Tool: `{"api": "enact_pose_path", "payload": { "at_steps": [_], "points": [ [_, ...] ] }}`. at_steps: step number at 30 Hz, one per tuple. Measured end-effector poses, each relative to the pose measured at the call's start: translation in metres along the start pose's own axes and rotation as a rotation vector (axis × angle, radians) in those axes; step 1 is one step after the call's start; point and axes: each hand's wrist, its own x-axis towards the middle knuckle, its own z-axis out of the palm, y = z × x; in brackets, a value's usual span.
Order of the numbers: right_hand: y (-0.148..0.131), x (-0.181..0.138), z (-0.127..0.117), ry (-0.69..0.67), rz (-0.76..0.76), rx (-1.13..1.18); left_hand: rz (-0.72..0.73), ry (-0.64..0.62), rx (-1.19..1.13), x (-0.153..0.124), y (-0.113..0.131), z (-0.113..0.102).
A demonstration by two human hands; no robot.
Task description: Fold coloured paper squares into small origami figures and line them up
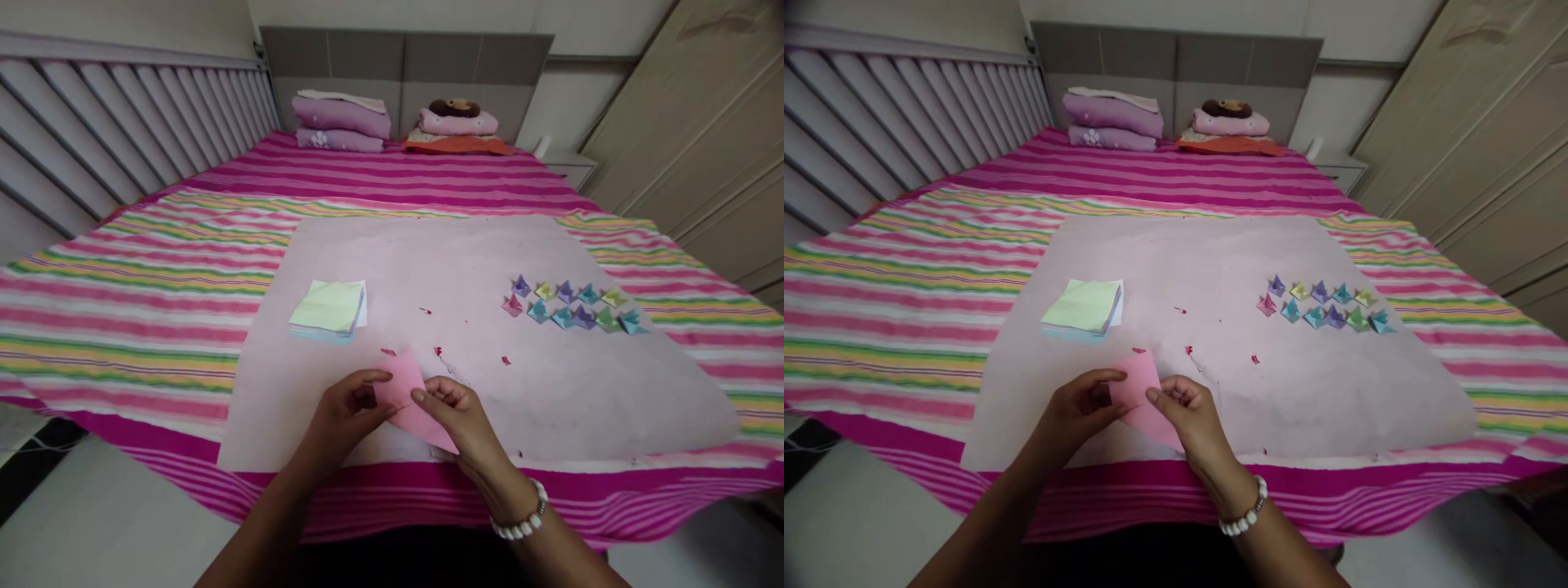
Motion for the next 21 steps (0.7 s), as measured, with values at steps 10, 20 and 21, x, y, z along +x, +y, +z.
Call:
{"api": "enact_pose_path", "payload": {
  "at_steps": [10, 20, 21],
  "points": [
    [0.003, -0.001, 0.004, 0.008, -0.076, 0.073, -0.176, 0.150, -0.089, -0.005, -0.010, 0.026],
    [0.014, -0.001, 0.004, 0.079, -0.161, 0.061, -0.058, 0.196, 0.039, -0.010, -0.016, 0.030],
    [0.015, -0.001, 0.004, 0.083, -0.167, 0.067, -0.071, 0.177, 0.008, -0.011, -0.016, 0.030]
  ]
}}
